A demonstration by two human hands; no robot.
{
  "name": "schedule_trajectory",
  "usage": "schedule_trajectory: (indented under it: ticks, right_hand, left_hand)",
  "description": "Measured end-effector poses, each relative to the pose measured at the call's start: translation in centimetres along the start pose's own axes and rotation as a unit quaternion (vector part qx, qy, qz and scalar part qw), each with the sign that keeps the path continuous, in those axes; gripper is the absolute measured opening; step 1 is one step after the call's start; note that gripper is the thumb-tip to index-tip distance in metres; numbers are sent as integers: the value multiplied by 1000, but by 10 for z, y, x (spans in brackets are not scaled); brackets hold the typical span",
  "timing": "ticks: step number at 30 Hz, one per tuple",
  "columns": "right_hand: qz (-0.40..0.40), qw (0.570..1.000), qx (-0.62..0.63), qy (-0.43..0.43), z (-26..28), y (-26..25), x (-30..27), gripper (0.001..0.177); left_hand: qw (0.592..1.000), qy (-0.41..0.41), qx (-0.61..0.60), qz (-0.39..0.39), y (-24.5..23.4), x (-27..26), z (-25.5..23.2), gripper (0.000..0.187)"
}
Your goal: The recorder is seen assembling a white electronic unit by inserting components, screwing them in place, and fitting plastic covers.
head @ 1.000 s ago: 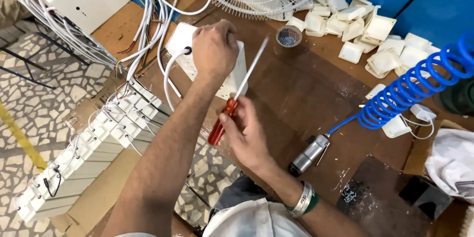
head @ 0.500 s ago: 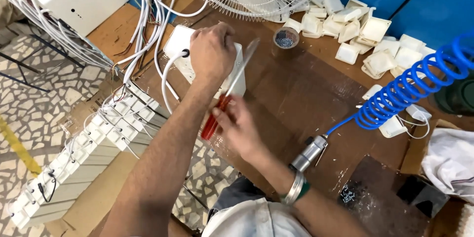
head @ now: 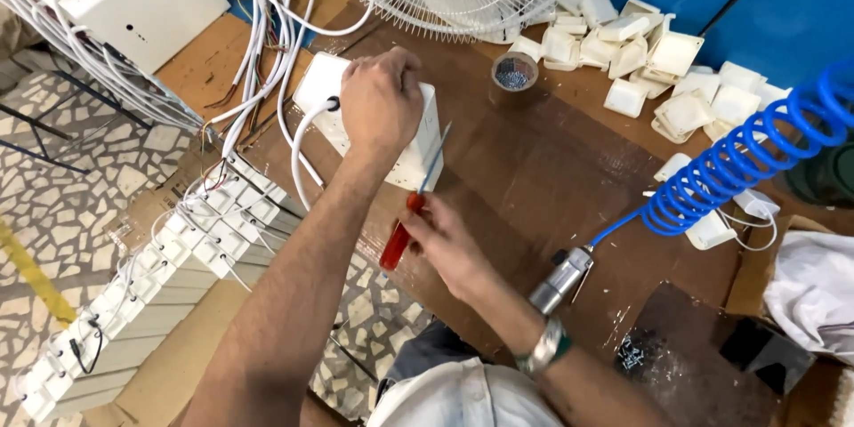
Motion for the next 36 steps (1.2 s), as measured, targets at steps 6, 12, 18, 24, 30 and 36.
schedule_trajectory:
  ticks: [6, 12, 18, 24, 30, 36]
  right_hand:
    - [-4, 890, -128, -437, 40, 16, -35, 46]
    - [8, 998, 64, -1, 12, 5, -1, 26]
    - [11, 890, -114, -442, 54, 25, -43, 38]
    - [-7, 998, 56, 28, 4, 2, 3, 31]
    - [31, 924, -60, -376, 52, 21, -50, 37]
    - [-7, 999, -37, -6, -5, 7, -5, 46]
  left_hand:
    - [1000, 7, -1, 4, 4, -5, 4, 16]
    - [1000, 7, 14, 7, 1, -2, 3, 18]
    - [1000, 3, 2, 9, 2, -5, 3, 17]
    - [1000, -13, -26, -1, -1, -1, 7, 19]
    - [999, -12, -31, 2, 3, -6, 10, 18]
    - [999, -19, -23, -13, -6, -8, 6, 21]
Point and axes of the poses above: each hand's wrist, its own x-axis towards the middle knuckle, its own y-axis out of the palm, z = x × y, the point moved 1 cm from there along x, towards the middle knuckle, and after that the axes turned 9 degrees about -z, right-handed, at the moved point
